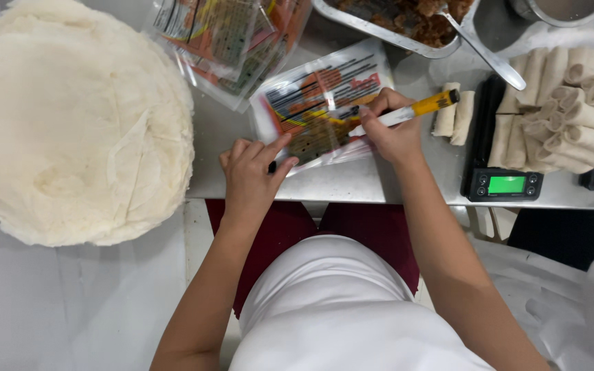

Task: The person marks a stack of food packaging wrappers with a pen and then organizes the wrappers by hand on a metal table.

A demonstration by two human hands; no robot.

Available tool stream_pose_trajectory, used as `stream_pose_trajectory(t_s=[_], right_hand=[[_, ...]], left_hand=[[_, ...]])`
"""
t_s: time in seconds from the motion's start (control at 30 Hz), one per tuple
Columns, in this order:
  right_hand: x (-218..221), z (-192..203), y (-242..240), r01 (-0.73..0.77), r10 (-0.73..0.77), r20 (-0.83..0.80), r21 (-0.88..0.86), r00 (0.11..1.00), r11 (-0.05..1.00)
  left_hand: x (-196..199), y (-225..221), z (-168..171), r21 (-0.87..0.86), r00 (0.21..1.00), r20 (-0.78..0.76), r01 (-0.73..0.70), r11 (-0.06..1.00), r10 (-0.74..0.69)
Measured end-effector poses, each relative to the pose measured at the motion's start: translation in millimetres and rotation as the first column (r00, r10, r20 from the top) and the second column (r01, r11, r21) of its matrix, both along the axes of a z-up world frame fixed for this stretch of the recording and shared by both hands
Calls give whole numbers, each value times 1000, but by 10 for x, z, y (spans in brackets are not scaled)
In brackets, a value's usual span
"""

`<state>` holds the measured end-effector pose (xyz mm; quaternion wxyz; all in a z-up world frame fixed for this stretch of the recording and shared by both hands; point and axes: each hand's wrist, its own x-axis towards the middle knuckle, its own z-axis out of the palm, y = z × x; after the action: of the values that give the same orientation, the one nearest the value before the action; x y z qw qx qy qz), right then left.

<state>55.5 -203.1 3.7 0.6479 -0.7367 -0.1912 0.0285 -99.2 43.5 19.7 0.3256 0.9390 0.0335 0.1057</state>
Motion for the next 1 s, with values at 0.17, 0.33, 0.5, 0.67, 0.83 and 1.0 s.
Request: stream_pose_trajectory(t_s=[0.17, 0.33, 0.5, 0.67, 0.83, 1.0], right_hand=[[57, -32, -179, 17, -18, -19, -40, 1000, 999], [-2, 108, -77, 14, -10, 50, -76, 999, 997], [16, 50, -125, 4, 0, 43, -100, 999, 995], [-11, 141, -63, 24, -19, 54, -111, 998, 994], [36, 59, -122, -6, 11, 70, -80, 997, 997], [24, 49, -126, 10, 1, 104, -104, 995, 994]], left_hand=[[27, -18, -5, 11, 1000, 7, 2, 1000, -2], [34, -35, -8, -8, 1000, 12, -3, 1000, 3], [39, -59, -11, -4, 1000, -4, -25, 1000, 25], [56, -72, 45, -35, 1000, -18, -21, 999, 20], [57, -66, 26, -19, 999, -15, -30, 999, 30], [54, -66, 23, -31, 999, -25, -28, 999, 27]])
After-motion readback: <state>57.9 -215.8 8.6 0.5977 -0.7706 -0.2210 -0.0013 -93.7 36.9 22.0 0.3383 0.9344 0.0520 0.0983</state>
